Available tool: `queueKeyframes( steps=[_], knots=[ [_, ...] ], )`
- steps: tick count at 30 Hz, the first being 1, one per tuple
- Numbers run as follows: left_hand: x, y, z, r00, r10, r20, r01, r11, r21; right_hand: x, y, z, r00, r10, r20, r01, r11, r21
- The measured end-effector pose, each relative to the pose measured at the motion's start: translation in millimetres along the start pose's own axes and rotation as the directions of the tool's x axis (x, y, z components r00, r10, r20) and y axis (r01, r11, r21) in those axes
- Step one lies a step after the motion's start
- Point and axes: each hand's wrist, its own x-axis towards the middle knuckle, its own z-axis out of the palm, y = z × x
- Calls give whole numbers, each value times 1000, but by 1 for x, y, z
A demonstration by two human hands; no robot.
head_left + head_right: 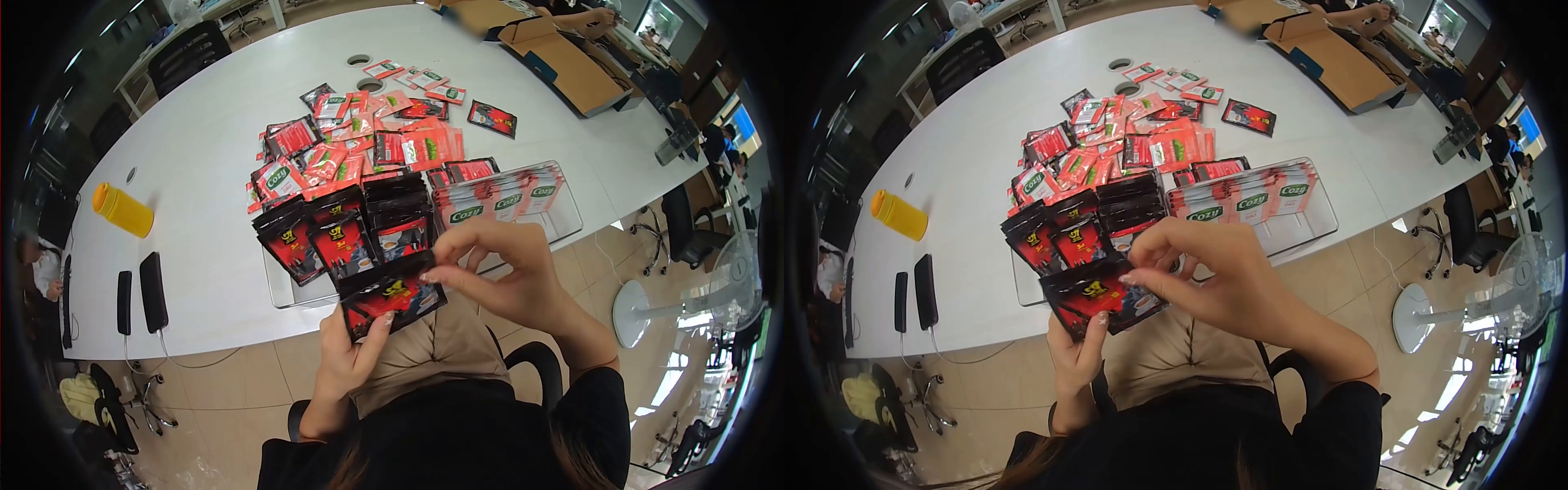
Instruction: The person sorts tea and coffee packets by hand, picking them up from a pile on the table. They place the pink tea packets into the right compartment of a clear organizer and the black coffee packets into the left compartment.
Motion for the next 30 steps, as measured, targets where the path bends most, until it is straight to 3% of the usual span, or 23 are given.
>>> queueKeyframes(
  steps=[3,5,6,8,10,12,13,16,18,21,24,26,30],
  knots=[
    [1,-2,-6,997,50,64,-55,995,87,2,-3,8,999,-19,35,19,1000,-16],
    [-1,-3,-11,998,65,23,-67,992,104,4,5,9,992,-75,98,81,995,-59],
    [-3,-3,-13,997,74,1,-73,991,112,5,6,9,996,-81,44,85,993,-82],
    [-8,-6,-11,982,-95,-162,51,965,-256,12,7,4,994,-100,-53,92,987,-135],
    [-1,-3,-16,955,-108,-275,-13,915,-403,21,12,-3,975,-137,-177,111,982,-152],
    [0,-6,-30,903,6,-429,-61,991,-115,28,18,-7,961,-87,-263,59,992,-111],
    [4,-7,-30,873,39,-487,-112,986,-120,29,22,-6,960,-82,-268,60,994,-91],
    [16,-3,-46,923,36,-382,-18,999,49,29,31,7,975,-92,-200,74,993,-96],
    [33,-2,-44,952,6,-305,4,1000,30,27,26,8,999,-3,-36,-5,973,-229],
    [56,0,-45,995,-76,-56,88,964,252,28,30,17,990,97,104,-56,939,-339],
    [67,-7,-45,982,-167,89,122,916,383,25,39,19,976,-64,207,181,764,-620],
    [73,-4,-40,966,-225,129,142,875,463,28,36,18,968,-109,228,237,702,-671],
    [78,5,-43,969,-140,203,-35,738,674,31,34,14,935,-65,350,300,671,-678]
  ],
)
